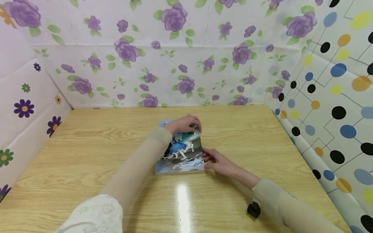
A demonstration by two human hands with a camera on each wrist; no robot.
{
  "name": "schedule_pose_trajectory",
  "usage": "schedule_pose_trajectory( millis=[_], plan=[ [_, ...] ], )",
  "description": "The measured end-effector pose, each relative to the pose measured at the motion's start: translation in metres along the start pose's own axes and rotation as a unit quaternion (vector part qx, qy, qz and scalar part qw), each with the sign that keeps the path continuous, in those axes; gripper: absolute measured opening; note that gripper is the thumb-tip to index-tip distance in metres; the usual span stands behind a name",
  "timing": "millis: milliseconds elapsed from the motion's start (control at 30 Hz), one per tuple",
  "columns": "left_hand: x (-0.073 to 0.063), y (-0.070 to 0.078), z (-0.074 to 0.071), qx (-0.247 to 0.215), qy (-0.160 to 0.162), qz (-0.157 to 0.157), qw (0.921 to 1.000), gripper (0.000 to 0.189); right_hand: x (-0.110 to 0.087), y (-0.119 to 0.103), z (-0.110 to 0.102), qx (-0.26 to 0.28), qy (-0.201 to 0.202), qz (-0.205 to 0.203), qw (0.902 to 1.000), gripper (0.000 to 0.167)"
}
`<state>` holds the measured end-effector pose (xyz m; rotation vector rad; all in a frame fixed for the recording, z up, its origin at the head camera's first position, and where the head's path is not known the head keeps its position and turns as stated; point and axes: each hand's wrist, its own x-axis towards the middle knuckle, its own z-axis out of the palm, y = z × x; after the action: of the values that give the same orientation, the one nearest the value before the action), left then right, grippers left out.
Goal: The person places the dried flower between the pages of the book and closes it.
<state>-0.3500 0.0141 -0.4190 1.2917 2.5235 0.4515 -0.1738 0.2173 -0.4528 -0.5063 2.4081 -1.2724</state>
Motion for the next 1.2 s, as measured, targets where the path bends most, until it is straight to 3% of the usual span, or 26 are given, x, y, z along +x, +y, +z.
schedule_pose_trajectory(
  millis=[1200],
  plan=[
    [0.0001,0.0039,-0.0017,0.0,-0.007,-0.011,0.9999,0.021,-0.0019,-0.0012,-0.001,0.021,-0.012,-0.034,0.9991,0.081]
  ],
)
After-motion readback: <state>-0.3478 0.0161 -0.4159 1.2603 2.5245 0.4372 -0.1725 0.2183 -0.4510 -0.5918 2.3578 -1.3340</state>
